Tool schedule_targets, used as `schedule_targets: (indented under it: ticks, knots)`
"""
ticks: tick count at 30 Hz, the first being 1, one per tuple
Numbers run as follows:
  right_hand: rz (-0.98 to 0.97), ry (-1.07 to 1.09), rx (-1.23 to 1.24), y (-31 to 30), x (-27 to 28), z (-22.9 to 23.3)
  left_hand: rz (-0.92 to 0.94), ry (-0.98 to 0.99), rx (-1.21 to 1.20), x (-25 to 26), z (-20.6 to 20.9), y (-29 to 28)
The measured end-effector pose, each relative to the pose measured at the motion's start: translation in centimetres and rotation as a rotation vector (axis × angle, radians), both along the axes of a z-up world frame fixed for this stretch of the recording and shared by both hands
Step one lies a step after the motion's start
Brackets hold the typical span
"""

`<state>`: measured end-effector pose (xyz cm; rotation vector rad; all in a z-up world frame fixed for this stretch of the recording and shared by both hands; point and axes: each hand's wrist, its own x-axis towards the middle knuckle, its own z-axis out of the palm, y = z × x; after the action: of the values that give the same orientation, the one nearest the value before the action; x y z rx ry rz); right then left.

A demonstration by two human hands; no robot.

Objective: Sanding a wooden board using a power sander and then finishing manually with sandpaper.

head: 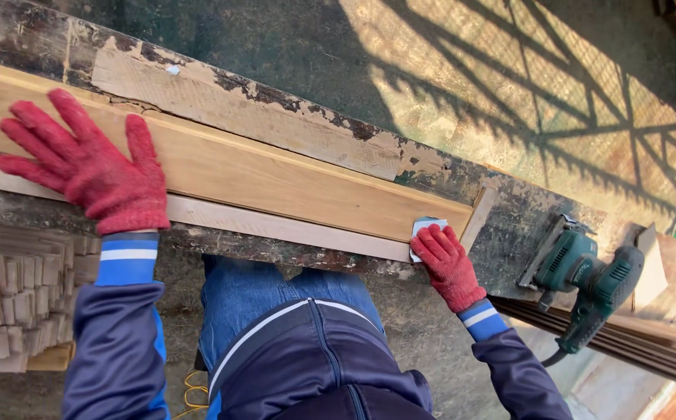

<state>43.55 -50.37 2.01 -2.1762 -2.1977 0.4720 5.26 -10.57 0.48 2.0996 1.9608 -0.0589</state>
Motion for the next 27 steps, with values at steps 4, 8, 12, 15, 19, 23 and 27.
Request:
schedule_targets:
  ticks: [4, 8, 12, 15, 19, 23, 27]
  knots:
    - [0.152, 0.048, -0.024, 1.2, 1.3, 0.2, 0.002, -0.063, -0.057, 1.6, -0.7, -2.1]
    - [0.260, 0.065, 0.033, 3.4, 0.2, -0.4, 0.013, -0.078, -0.081, 1.8, -0.2, -2.0]
    - [0.398, 0.091, 0.068, 13.6, -7.6, -1.6, 0.034, -0.113, -0.055, 1.5, -0.3, -2.0]
    - [0.453, 0.138, 0.110, 19.4, -12.2, -2.6, 0.003, -0.133, -0.006, 1.3, -1.0, -2.2]
    - [0.484, 0.142, 0.118, 17.6, -9.9, -2.1, -0.032, -0.180, 0.047, 1.0, -1.2, -2.3]
    - [0.465, 0.014, 0.029, 8.8, -1.3, -1.2, -0.017, -0.201, 0.080, 1.0, -1.4, -2.1]
    - [0.457, 0.062, 0.045, 12.1, -4.6, -1.9, -0.028, -0.215, 0.090, 1.2, -1.1, -1.9]
